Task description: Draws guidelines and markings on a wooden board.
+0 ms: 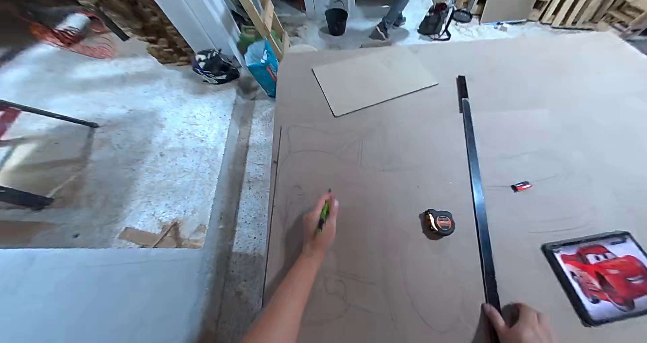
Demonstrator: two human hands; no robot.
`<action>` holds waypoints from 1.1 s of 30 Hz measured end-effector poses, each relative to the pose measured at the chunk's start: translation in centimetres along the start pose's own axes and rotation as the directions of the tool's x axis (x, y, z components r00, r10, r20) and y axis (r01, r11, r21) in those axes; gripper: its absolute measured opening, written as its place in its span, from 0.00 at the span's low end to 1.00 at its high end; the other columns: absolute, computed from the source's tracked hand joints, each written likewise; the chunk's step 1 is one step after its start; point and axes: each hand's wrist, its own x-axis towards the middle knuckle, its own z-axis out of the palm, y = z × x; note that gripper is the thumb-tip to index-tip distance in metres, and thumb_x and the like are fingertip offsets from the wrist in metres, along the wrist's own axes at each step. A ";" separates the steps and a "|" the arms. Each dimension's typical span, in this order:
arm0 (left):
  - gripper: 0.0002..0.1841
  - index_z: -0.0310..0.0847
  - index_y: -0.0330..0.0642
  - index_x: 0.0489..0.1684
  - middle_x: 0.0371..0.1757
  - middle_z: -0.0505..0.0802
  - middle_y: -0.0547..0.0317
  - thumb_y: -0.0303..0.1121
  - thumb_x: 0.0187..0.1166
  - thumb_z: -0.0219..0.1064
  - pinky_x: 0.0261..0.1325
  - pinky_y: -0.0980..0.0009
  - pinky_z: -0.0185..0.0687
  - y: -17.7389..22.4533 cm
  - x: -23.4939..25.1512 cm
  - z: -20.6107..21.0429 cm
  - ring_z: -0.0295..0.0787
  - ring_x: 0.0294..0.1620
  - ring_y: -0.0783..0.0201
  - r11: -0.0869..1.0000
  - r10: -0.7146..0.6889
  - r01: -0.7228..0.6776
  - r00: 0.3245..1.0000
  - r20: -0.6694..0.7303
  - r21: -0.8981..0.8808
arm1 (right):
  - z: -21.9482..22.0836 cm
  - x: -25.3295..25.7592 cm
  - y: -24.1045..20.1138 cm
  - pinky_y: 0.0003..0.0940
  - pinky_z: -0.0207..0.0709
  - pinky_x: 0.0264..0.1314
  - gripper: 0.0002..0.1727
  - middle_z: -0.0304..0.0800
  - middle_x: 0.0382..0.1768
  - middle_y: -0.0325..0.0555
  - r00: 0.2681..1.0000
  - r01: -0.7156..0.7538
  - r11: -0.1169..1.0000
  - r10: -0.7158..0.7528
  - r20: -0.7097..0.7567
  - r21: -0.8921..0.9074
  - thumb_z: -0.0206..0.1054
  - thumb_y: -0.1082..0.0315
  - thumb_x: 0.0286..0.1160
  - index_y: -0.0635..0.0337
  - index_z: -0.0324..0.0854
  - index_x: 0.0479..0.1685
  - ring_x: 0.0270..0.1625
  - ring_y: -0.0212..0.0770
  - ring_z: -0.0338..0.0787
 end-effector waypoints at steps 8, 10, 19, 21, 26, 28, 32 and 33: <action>0.16 0.87 0.38 0.65 0.56 0.96 0.56 0.33 0.85 0.63 0.66 0.64 0.90 7.9 -26.0 1.3 0.94 0.57 0.67 0.992 -0.116 0.122 0.944 0.310 -0.002 | -2.3 1.1 0.1 0.63 0.84 0.53 0.32 0.95 0.43 0.57 0.897 0.065 0.965 0.055 0.438 -0.254 0.68 0.34 0.65 0.59 0.90 0.36 0.53 0.59 0.94; 0.16 0.86 0.36 0.66 0.59 0.95 0.52 0.32 0.85 0.64 0.69 0.62 0.88 10.1 -28.9 3.4 0.93 0.60 0.64 0.987 -0.121 0.152 0.909 0.398 -0.047 | -2.3 2.7 0.1 0.63 0.83 0.50 0.29 0.94 0.40 0.54 0.876 0.175 0.959 -0.049 0.480 -0.223 0.65 0.36 0.68 0.55 0.90 0.34 0.51 0.57 0.94; 0.32 0.72 0.38 0.82 0.71 0.88 0.48 0.49 0.85 0.67 0.68 0.59 0.89 19.2 -28.3 11.2 0.92 0.62 0.60 0.959 -0.190 0.252 0.913 0.362 -0.133 | -7.4 0.1 -5.8 0.42 0.77 0.28 0.25 0.80 0.19 0.33 0.716 0.538 0.689 -0.678 0.167 0.486 0.54 0.42 0.85 0.48 0.85 0.31 0.23 0.35 0.83; 0.33 0.72 0.40 0.82 0.71 0.87 0.51 0.48 0.81 0.72 0.64 0.63 0.90 20.1 -28.4 10.5 0.91 0.59 0.64 0.958 -0.216 0.249 0.954 0.209 -0.146 | -6.6 -2.0 -8.0 0.40 0.78 0.26 0.24 0.81 0.18 0.33 0.712 0.537 0.647 -0.692 0.121 0.541 0.55 0.43 0.87 0.49 0.86 0.31 0.22 0.34 0.83; 0.31 0.78 0.40 0.79 0.64 0.88 0.47 0.31 0.70 0.74 0.60 0.65 0.91 16.9 -30.2 8.0 0.90 0.59 0.62 0.982 -0.179 0.184 0.975 -0.131 0.030 | -1.2 -6.3 -11.3 0.39 0.85 0.35 0.27 0.86 0.23 0.34 0.578 0.546 0.642 -0.754 0.313 0.539 0.54 0.39 0.88 0.49 0.85 0.33 0.28 0.34 0.88; 0.30 0.80 0.42 0.79 0.62 0.88 0.44 0.30 0.70 0.72 0.52 0.64 0.93 13.7 -31.6 7.8 0.91 0.52 0.59 0.967 -0.144 0.175 0.975 -0.170 0.186 | -0.1 -5.3 -12.4 0.43 0.87 0.41 0.29 0.89 0.27 0.37 0.479 0.651 0.632 -0.772 0.418 0.421 0.52 0.37 0.88 0.50 0.88 0.37 0.33 0.36 0.91; 0.29 0.77 0.43 0.81 0.65 0.87 0.40 0.31 0.75 0.69 0.39 0.61 0.95 9.4 -36.0 7.5 0.94 0.41 0.58 0.914 -0.221 0.249 0.968 -0.122 0.321 | 0.1 1.0 -15.8 0.53 0.89 0.53 0.22 0.95 0.46 0.43 0.448 0.817 0.525 -0.838 0.312 0.237 0.58 0.46 0.89 0.50 0.90 0.57 0.46 0.43 0.95; 0.29 0.78 0.44 0.81 0.64 0.87 0.40 0.33 0.76 0.68 0.36 0.61 0.95 8.7 -36.9 7.6 0.94 0.39 0.58 0.905 -0.199 0.227 0.973 -0.114 0.360 | 0.2 3.0 -17.6 0.54 0.89 0.56 0.23 0.94 0.52 0.45 0.416 0.862 0.468 -0.873 0.254 0.196 0.59 0.45 0.89 0.52 0.87 0.63 0.51 0.45 0.95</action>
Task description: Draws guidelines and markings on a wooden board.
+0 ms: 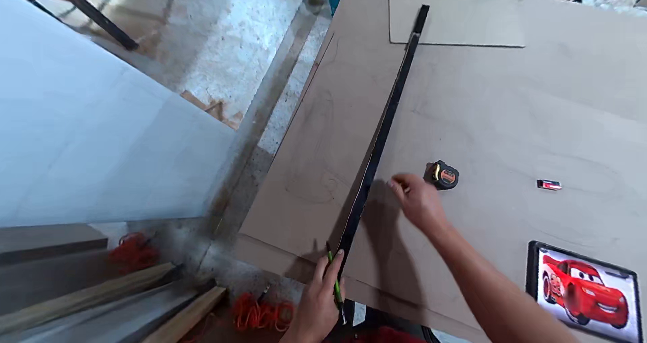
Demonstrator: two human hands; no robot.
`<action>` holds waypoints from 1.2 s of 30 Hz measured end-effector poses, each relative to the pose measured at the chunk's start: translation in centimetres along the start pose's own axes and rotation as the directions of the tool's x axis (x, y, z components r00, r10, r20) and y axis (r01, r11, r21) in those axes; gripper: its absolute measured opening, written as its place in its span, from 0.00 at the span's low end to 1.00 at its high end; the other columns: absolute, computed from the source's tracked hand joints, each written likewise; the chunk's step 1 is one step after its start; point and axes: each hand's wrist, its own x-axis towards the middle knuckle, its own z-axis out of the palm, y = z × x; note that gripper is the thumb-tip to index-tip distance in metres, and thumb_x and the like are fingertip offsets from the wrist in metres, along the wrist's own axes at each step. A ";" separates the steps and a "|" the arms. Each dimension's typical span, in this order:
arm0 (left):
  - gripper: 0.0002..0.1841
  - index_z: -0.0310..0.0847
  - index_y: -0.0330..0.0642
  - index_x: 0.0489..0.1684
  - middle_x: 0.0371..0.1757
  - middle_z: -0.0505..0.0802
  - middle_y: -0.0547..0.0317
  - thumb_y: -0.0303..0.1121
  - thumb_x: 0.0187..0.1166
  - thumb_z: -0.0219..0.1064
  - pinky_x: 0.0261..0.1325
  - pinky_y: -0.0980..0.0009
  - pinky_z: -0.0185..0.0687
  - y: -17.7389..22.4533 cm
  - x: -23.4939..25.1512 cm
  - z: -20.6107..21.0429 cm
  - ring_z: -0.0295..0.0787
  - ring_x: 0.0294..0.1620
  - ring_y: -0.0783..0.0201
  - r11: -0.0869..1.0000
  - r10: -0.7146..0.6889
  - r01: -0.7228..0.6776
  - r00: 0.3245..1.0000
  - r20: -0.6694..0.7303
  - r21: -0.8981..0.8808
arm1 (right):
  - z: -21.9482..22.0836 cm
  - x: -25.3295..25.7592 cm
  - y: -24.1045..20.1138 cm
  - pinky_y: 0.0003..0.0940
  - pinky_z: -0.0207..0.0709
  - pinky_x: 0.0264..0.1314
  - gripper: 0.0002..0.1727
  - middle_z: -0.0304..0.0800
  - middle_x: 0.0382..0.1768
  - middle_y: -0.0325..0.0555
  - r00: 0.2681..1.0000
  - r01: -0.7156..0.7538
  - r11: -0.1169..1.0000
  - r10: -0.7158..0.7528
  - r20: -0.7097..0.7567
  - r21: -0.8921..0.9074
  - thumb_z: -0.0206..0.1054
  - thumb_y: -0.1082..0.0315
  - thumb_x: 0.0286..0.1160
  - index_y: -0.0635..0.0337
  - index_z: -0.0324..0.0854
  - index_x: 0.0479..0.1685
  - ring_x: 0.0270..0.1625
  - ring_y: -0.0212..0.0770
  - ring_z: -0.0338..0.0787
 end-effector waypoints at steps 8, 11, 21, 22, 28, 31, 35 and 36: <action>0.24 0.82 0.53 0.76 0.57 0.94 0.57 0.53 0.91 0.54 0.56 0.63 0.93 -0.8 7.7 -1.8 0.93 0.55 0.65 0.969 -0.008 -0.021 0.993 -0.117 -0.246 | 1.9 16.2 7.4 0.64 0.40 0.95 0.54 0.50 0.96 0.44 0.890 0.432 0.820 -0.455 0.032 -0.376 0.41 0.16 0.72 0.39 0.59 0.95 0.97 0.52 0.48; 0.19 0.90 0.46 0.64 0.47 0.96 0.63 0.46 0.90 0.60 0.42 0.68 0.96 -1.0 15.4 0.0 0.95 0.41 0.68 0.897 -0.093 -0.006 0.975 -0.200 -0.443 | 2.2 16.0 7.7 0.59 0.39 0.97 0.59 0.49 0.96 0.48 0.897 0.409 0.839 -0.442 -0.012 -0.360 0.46 0.16 0.70 0.48 0.56 0.96 0.97 0.49 0.48; 0.06 0.89 0.43 0.41 0.35 0.93 0.65 0.30 0.70 0.74 0.26 0.79 0.85 -1.4 20.9 3.9 0.87 0.28 0.74 0.848 -0.067 -0.093 0.958 -0.280 -0.521 | 1.9 15.6 7.7 0.58 0.39 0.98 0.70 0.51 0.94 0.59 0.906 0.377 0.867 -0.418 -0.062 -0.326 0.53 0.12 0.61 0.66 0.56 0.93 0.96 0.55 0.50; 0.06 0.89 0.43 0.41 0.36 0.93 0.65 0.30 0.70 0.74 0.27 0.79 0.86 -1.4 21.0 3.9 0.88 0.28 0.74 0.849 -0.059 -0.095 0.960 -0.273 -0.519 | 1.8 15.6 7.7 0.58 0.38 0.98 0.71 0.51 0.94 0.59 0.905 0.387 0.867 -0.423 -0.053 -0.315 0.53 0.12 0.60 0.67 0.55 0.93 0.97 0.55 0.49; 0.06 0.90 0.43 0.40 0.35 0.93 0.65 0.30 0.69 0.74 0.27 0.80 0.86 -1.5 21.3 4.0 0.87 0.29 0.75 0.868 -0.031 -0.110 0.961 -0.276 -0.484 | 1.3 15.8 7.8 0.59 0.38 0.98 0.77 0.49 0.94 0.62 0.902 0.407 0.862 -0.431 -0.014 -0.303 0.56 0.09 0.52 0.69 0.54 0.92 0.97 0.57 0.48; 0.05 0.89 0.43 0.39 0.35 0.93 0.65 0.29 0.69 0.74 0.27 0.81 0.85 -1.4 21.5 4.2 0.87 0.28 0.76 0.877 -0.034 -0.110 0.957 -0.288 -0.468 | 1.4 15.8 7.8 0.59 0.39 0.98 0.77 0.49 0.94 0.62 0.905 0.397 0.860 -0.426 -0.023 -0.320 0.56 0.08 0.51 0.70 0.54 0.92 0.97 0.57 0.48; 0.03 0.89 0.43 0.37 0.33 0.92 0.66 0.30 0.70 0.72 0.27 0.81 0.85 -1.1 21.5 4.2 0.87 0.27 0.77 0.899 -0.041 -0.096 0.953 -0.301 -0.427 | 1.7 15.7 7.6 0.59 0.40 0.98 0.76 0.50 0.94 0.61 0.905 0.388 0.866 -0.423 -0.049 -0.315 0.57 0.09 0.51 0.69 0.55 0.92 0.96 0.57 0.49; 0.03 0.89 0.43 0.36 0.32 0.93 0.65 0.30 0.71 0.72 0.27 0.81 0.86 -1.1 21.6 4.2 0.87 0.27 0.77 0.903 -0.042 -0.092 0.954 -0.298 -0.421 | 1.8 15.7 7.5 0.59 0.40 0.98 0.76 0.51 0.94 0.61 0.904 0.385 0.869 -0.423 -0.066 -0.309 0.58 0.10 0.51 0.68 0.56 0.92 0.96 0.56 0.50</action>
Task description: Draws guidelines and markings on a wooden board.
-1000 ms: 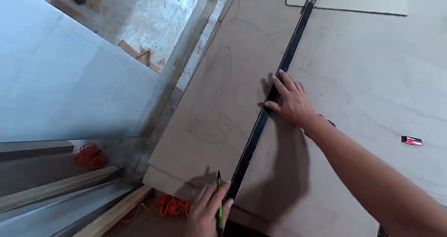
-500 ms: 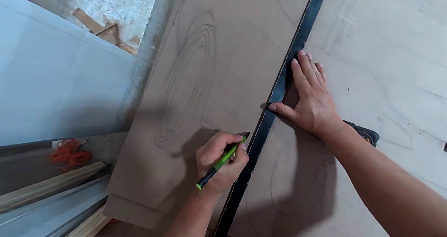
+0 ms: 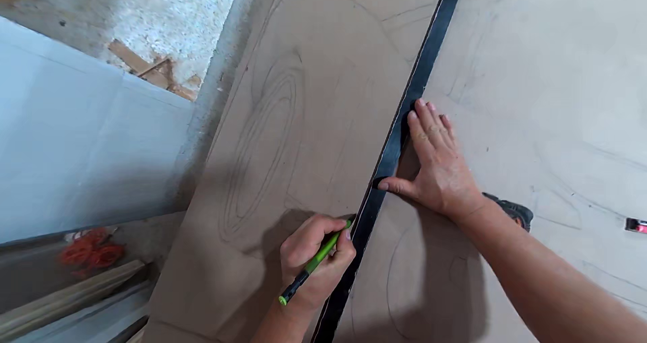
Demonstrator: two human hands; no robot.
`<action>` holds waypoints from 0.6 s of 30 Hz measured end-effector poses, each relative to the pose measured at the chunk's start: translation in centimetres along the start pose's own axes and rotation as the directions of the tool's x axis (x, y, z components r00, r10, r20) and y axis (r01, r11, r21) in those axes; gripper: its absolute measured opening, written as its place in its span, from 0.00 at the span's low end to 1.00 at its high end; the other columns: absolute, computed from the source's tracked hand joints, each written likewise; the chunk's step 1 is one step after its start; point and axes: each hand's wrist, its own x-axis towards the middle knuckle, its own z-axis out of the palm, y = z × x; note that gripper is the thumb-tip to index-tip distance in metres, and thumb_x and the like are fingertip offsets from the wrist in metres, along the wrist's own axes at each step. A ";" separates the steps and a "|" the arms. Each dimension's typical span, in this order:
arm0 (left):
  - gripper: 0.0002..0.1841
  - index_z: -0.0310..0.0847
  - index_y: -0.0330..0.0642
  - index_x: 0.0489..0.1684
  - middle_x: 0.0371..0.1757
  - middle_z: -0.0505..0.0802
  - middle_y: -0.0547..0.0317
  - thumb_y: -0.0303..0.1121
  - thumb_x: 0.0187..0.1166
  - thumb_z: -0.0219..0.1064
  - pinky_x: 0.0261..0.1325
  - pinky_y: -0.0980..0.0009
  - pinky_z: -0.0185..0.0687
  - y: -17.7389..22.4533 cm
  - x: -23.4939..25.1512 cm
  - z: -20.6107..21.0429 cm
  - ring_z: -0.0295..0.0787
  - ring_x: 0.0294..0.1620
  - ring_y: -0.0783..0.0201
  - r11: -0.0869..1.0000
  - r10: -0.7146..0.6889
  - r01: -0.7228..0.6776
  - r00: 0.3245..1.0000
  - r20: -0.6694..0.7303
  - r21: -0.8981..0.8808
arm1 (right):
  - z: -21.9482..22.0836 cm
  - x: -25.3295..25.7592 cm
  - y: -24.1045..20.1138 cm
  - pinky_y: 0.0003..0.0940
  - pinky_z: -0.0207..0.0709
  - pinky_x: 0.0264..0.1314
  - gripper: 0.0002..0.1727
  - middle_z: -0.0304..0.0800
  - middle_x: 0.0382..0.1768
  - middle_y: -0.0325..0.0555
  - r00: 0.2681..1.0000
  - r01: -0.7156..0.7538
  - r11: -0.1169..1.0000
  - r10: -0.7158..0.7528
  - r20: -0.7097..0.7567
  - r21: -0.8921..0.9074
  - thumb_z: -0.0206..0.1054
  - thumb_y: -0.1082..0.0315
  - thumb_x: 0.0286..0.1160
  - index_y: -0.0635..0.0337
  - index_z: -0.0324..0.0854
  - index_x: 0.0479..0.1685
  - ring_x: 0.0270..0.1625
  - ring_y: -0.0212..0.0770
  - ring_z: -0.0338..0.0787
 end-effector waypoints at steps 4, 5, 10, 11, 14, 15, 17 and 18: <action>0.04 0.89 0.41 0.35 0.32 0.93 0.62 0.30 0.70 0.72 0.27 0.81 0.86 -0.2 0.2 0.4 0.88 0.28 0.76 1.000 0.020 -0.020 1.000 -0.019 -0.001 | -0.2 0.3 -0.2 0.55 0.42 0.98 0.75 0.51 0.95 0.53 0.999 -0.038 0.998 0.038 0.003 -0.040 0.58 0.10 0.51 0.64 0.56 0.93 0.97 0.50 0.50; 0.03 0.89 0.42 0.35 0.33 0.93 0.62 0.30 0.70 0.72 0.28 0.82 0.86 -0.3 0.1 0.5 0.89 0.29 0.76 1.000 0.025 -0.025 0.999 -0.023 0.002 | -0.1 0.3 -0.3 0.55 0.43 0.98 0.75 0.52 0.95 0.53 0.999 -0.043 0.998 0.043 0.004 -0.048 0.57 0.09 0.50 0.64 0.56 0.93 0.97 0.49 0.50; 0.03 0.88 0.43 0.35 0.33 0.93 0.62 0.31 0.70 0.72 0.29 0.82 0.87 -0.6 0.0 0.6 0.89 0.30 0.76 0.999 0.042 -0.042 0.999 -0.033 0.008 | 0.1 0.3 -0.2 0.54 0.42 0.98 0.76 0.51 0.95 0.50 0.999 -0.051 0.997 0.052 0.014 -0.060 0.56 0.08 0.49 0.62 0.56 0.94 0.97 0.48 0.49; 0.03 0.88 0.43 0.35 0.33 0.93 0.62 0.31 0.70 0.72 0.29 0.82 0.87 -0.6 0.0 0.6 0.89 0.30 0.76 0.999 0.044 -0.044 0.998 -0.035 0.008 | 0.1 0.3 -0.2 0.54 0.41 0.98 0.75 0.51 0.96 0.49 0.998 -0.052 0.997 0.053 0.017 -0.060 0.55 0.08 0.49 0.61 0.56 0.94 0.97 0.47 0.49; 0.03 0.88 0.43 0.35 0.32 0.93 0.62 0.30 0.69 0.72 0.30 0.82 0.87 -0.7 0.0 0.7 0.89 0.30 0.75 0.998 0.061 -0.061 0.997 -0.043 0.003 | 0.2 0.3 -0.2 0.54 0.41 0.98 0.75 0.50 0.96 0.46 0.998 -0.053 0.997 0.054 0.020 -0.063 0.55 0.07 0.50 0.60 0.56 0.94 0.97 0.46 0.48; 0.03 0.88 0.43 0.35 0.33 0.93 0.62 0.30 0.69 0.72 0.30 0.81 0.88 -0.7 -0.1 0.6 0.89 0.31 0.75 0.998 0.064 -0.064 0.997 -0.041 0.003 | 0.2 0.3 -0.2 0.54 0.41 0.99 0.75 0.50 0.96 0.46 0.998 -0.055 0.997 0.057 0.024 -0.059 0.55 0.07 0.49 0.59 0.56 0.94 0.97 0.46 0.48; 0.03 0.88 0.43 0.35 0.33 0.93 0.62 0.30 0.69 0.72 0.31 0.81 0.88 -0.8 -0.1 0.6 0.90 0.31 0.75 0.998 0.070 -0.069 0.997 -0.042 0.008 | 0.2 0.2 -0.2 0.55 0.41 0.99 0.75 0.50 0.96 0.47 0.998 -0.056 0.997 0.058 0.029 -0.057 0.54 0.08 0.50 0.60 0.56 0.94 0.97 0.46 0.47; 0.03 0.88 0.44 0.35 0.33 0.93 0.63 0.30 0.69 0.72 0.31 0.81 0.88 -0.8 0.0 0.6 0.90 0.32 0.75 0.997 0.076 -0.075 0.996 -0.040 0.015 | 0.2 0.2 -0.2 0.55 0.41 0.99 0.75 0.50 0.96 0.46 0.998 -0.055 0.997 0.057 0.031 -0.056 0.54 0.08 0.50 0.60 0.56 0.94 0.97 0.46 0.47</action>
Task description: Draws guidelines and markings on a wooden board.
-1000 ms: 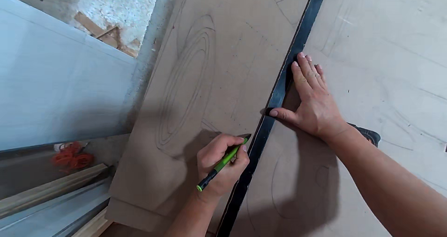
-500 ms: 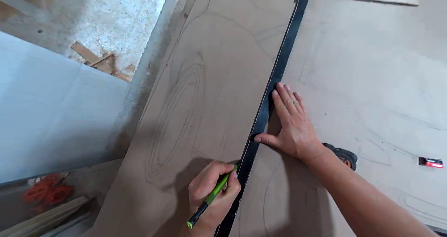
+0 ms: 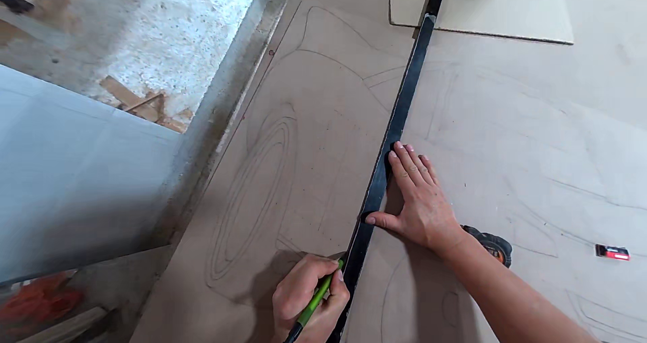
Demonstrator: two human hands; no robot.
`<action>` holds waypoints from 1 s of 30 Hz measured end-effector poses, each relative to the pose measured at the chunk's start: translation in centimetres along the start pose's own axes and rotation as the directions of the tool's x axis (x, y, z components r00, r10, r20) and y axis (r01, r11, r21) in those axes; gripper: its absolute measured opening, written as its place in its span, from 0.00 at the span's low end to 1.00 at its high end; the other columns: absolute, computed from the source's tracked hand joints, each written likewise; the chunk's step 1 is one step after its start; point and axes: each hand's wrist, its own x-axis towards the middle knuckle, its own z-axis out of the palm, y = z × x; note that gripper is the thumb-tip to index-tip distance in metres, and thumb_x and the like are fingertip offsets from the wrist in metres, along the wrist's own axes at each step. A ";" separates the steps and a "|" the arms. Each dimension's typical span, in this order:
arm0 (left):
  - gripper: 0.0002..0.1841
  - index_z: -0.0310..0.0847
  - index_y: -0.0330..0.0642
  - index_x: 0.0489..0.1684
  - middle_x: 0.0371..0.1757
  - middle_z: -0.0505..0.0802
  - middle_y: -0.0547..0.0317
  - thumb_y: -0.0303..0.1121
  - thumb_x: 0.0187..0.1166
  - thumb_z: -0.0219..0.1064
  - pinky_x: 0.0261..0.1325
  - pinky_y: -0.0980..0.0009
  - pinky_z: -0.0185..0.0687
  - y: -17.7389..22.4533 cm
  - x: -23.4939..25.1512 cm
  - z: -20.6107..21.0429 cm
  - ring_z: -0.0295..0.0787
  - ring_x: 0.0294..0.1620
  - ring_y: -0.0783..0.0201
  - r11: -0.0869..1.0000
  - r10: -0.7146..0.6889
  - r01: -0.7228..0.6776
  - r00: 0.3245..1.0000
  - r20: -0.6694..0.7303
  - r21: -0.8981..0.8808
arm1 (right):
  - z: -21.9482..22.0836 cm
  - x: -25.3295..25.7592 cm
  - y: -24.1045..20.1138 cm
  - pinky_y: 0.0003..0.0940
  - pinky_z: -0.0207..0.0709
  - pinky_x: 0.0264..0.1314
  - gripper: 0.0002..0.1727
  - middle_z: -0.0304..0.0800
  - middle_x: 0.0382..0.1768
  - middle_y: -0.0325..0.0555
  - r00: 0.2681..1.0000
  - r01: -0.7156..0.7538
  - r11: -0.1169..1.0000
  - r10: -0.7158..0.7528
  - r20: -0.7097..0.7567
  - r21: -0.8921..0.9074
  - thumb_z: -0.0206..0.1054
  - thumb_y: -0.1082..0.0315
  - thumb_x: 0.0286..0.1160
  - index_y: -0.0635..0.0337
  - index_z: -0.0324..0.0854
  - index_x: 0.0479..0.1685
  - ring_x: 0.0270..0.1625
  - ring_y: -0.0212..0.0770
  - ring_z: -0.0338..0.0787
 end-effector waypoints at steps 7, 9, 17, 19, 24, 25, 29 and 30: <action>0.02 0.87 0.44 0.35 0.33 0.93 0.63 0.30 0.69 0.72 0.31 0.82 0.88 0.0 0.0 0.1 0.90 0.32 0.75 1.000 0.005 -0.005 1.000 -0.012 0.008 | 0.0 0.0 0.1 0.55 0.40 0.99 0.75 0.50 0.96 0.47 1.000 0.006 1.000 -0.006 -0.005 -0.007 0.54 0.07 0.50 0.59 0.55 0.95 0.97 0.46 0.47; 0.02 0.87 0.44 0.35 0.33 0.93 0.62 0.30 0.69 0.71 0.32 0.81 0.88 0.0 0.0 0.1 0.90 0.32 0.75 1.000 0.002 -0.002 1.000 -0.007 0.006 | 0.1 0.0 0.1 0.55 0.40 0.99 0.75 0.51 0.96 0.46 1.000 0.006 1.000 -0.006 -0.011 -0.003 0.54 0.07 0.50 0.60 0.55 0.95 0.97 0.46 0.48; 0.03 0.87 0.44 0.35 0.33 0.93 0.63 0.31 0.70 0.72 0.31 0.82 0.87 0.4 0.2 0.2 0.90 0.32 0.76 1.000 -0.020 0.020 1.000 0.000 0.021 | 0.2 -0.1 0.0 0.55 0.41 0.99 0.75 0.50 0.96 0.45 1.000 -0.002 1.000 0.002 -0.012 -0.014 0.54 0.07 0.49 0.58 0.55 0.95 0.97 0.45 0.47; 0.04 0.88 0.43 0.35 0.32 0.93 0.63 0.32 0.70 0.72 0.30 0.83 0.86 0.8 1.3 0.8 0.88 0.30 0.77 0.999 -0.026 0.026 1.000 -0.005 0.046 | 0.2 0.0 0.0 0.54 0.41 0.99 0.75 0.50 0.96 0.45 1.000 -0.002 1.000 0.002 -0.014 -0.024 0.54 0.07 0.49 0.58 0.55 0.95 0.97 0.45 0.47; 0.06 0.90 0.43 0.36 0.30 0.92 0.67 0.35 0.72 0.72 0.30 0.81 0.87 1.2 7.4 4.9 0.87 0.28 0.80 0.995 -0.002 0.005 0.999 -0.034 0.102 | 0.2 -0.1 0.0 0.54 0.41 0.99 0.74 0.51 0.96 0.47 1.000 0.003 0.999 -0.003 -0.014 -0.035 0.52 0.07 0.51 0.59 0.56 0.95 0.97 0.47 0.48; 0.06 0.91 0.44 0.37 0.30 0.92 0.68 0.35 0.71 0.73 0.30 0.80 0.87 1.1 8.8 6.0 0.87 0.28 0.79 0.995 -0.006 0.009 0.999 -0.037 0.099 | 0.2 -0.1 0.0 0.54 0.42 0.98 0.74 0.52 0.95 0.48 1.000 0.005 0.999 -0.006 -0.024 -0.039 0.51 0.08 0.51 0.59 0.57 0.94 0.97 0.47 0.48; 0.05 0.90 0.46 0.40 0.31 0.93 0.69 0.34 0.74 0.73 0.31 0.80 0.86 1.3 13.8 9.0 0.88 0.28 0.80 0.994 -0.057 0.058 0.998 -0.017 0.091 | 0.2 -0.1 0.0 0.54 0.42 0.98 0.73 0.53 0.95 0.47 0.999 -0.001 0.999 0.000 -0.037 -0.032 0.51 0.07 0.51 0.57 0.59 0.94 0.97 0.47 0.50; 0.05 0.90 0.46 0.40 0.31 0.93 0.69 0.34 0.74 0.73 0.31 0.80 0.86 1.4 14.6 9.5 0.88 0.28 0.80 0.994 -0.064 0.065 0.998 -0.015 0.086 | 0.3 -0.1 0.0 0.54 0.43 0.98 0.74 0.54 0.95 0.47 0.999 0.000 0.999 -0.001 -0.038 -0.035 0.51 0.07 0.50 0.58 0.60 0.93 0.97 0.48 0.51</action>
